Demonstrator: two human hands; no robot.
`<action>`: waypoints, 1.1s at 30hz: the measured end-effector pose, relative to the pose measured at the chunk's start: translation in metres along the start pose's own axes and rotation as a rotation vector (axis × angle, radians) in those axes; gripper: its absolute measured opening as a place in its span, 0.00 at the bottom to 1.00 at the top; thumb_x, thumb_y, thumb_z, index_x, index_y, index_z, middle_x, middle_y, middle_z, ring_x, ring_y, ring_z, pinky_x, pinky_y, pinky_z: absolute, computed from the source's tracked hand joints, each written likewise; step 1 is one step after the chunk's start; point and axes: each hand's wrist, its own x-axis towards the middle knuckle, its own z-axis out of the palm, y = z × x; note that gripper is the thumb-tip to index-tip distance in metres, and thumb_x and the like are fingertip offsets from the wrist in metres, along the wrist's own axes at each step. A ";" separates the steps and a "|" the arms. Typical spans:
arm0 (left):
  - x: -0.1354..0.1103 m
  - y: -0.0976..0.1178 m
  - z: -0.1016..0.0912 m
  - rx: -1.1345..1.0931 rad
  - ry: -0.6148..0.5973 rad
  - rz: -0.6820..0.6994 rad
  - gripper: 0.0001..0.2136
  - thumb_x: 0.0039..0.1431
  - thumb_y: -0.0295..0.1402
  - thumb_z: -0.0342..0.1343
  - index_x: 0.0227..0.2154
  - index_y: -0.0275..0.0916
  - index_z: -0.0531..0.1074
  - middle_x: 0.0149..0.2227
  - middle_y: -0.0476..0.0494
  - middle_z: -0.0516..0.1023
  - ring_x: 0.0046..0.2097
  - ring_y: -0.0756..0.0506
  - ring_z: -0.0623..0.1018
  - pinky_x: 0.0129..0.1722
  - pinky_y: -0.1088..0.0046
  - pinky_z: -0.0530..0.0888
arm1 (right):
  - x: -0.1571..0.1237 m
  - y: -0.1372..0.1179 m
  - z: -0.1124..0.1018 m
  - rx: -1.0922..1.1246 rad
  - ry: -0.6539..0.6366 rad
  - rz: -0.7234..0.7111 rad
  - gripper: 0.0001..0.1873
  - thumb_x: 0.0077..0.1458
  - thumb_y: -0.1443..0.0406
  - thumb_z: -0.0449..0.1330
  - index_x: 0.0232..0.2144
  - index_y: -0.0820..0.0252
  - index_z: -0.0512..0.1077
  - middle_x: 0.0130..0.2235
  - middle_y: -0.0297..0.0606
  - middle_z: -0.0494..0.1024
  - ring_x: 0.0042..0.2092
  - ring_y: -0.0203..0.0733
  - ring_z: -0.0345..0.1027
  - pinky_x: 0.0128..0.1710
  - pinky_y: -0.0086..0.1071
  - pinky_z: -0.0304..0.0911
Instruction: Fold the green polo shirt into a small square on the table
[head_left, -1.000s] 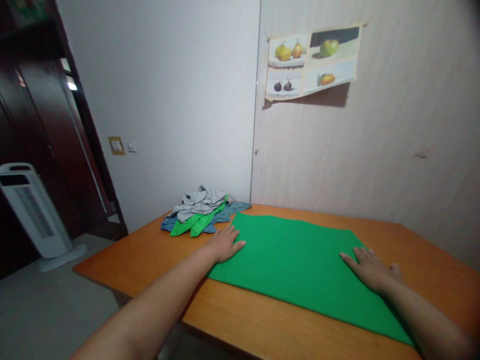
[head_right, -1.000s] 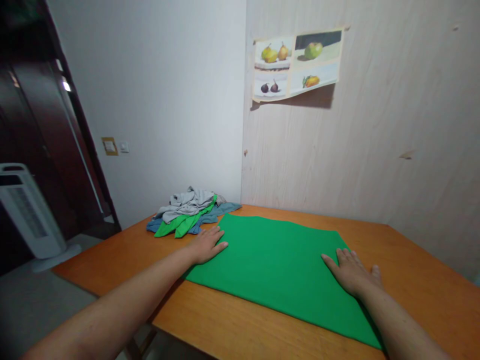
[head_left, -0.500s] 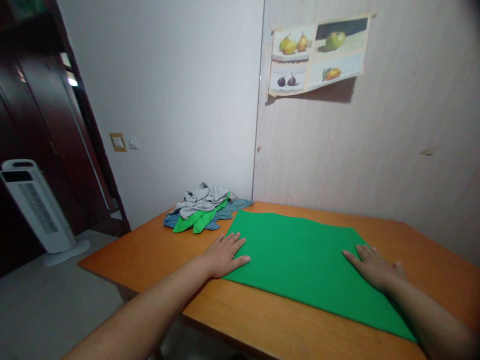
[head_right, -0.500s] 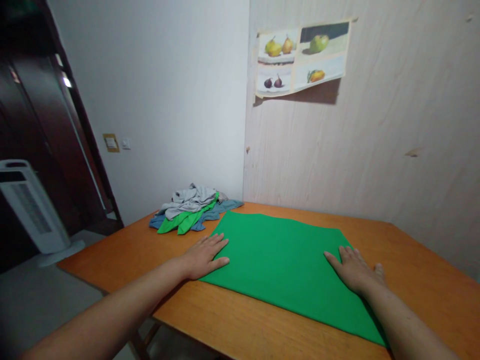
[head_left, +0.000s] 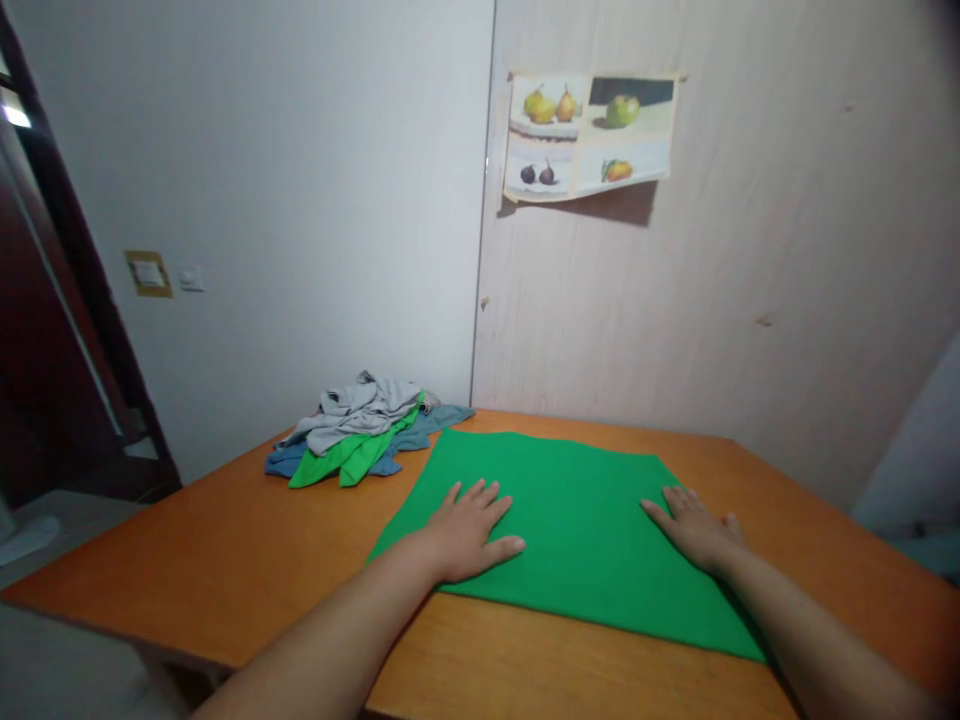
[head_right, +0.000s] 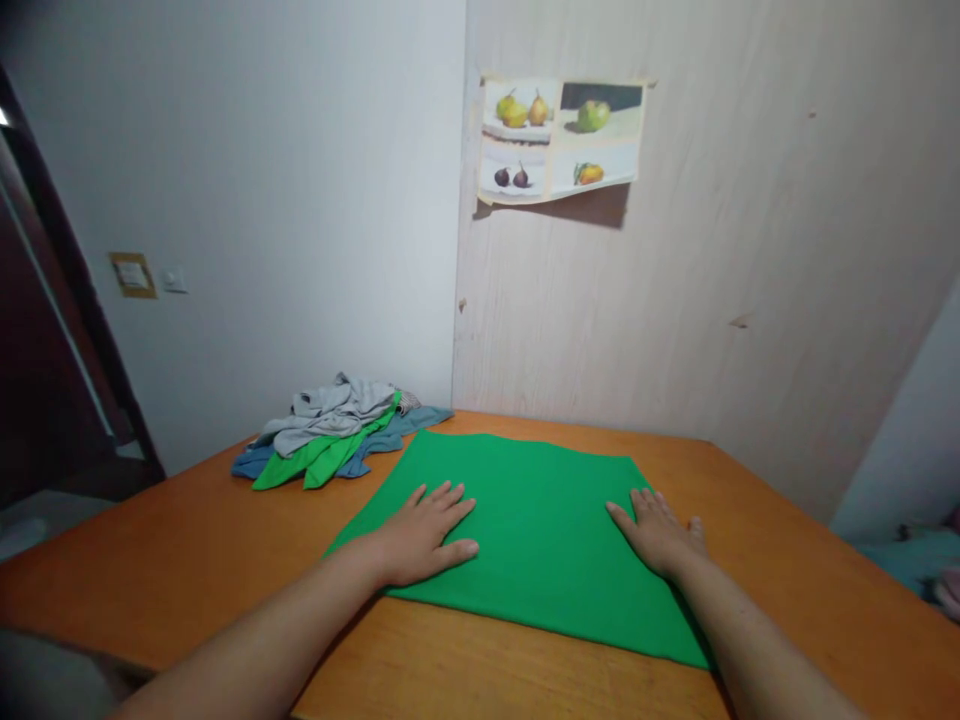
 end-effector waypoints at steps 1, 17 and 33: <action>-0.001 -0.002 0.003 -0.003 -0.007 -0.002 0.38 0.61 0.65 0.34 0.69 0.50 0.52 0.72 0.44 0.45 0.72 0.35 0.44 0.67 0.46 0.44 | -0.001 -0.001 -0.001 -0.001 -0.003 0.004 0.49 0.59 0.37 0.33 0.68 0.63 0.53 0.71 0.47 0.47 0.71 0.56 0.37 0.63 0.69 0.35; 0.000 -0.011 0.008 -0.017 -0.015 0.020 0.40 0.60 0.65 0.36 0.69 0.48 0.51 0.72 0.42 0.43 0.71 0.34 0.43 0.66 0.43 0.42 | -0.019 -0.040 -0.031 -0.094 -0.030 0.076 0.40 0.65 0.45 0.37 0.68 0.65 0.52 0.71 0.49 0.47 0.71 0.54 0.35 0.65 0.63 0.30; 0.013 -0.028 0.024 0.040 0.043 0.044 0.39 0.60 0.64 0.39 0.68 0.48 0.52 0.71 0.43 0.45 0.71 0.33 0.46 0.66 0.42 0.44 | -0.110 -0.116 -0.044 0.163 -0.145 -0.259 0.47 0.62 0.38 0.37 0.70 0.63 0.47 0.71 0.46 0.42 0.72 0.52 0.30 0.68 0.54 0.26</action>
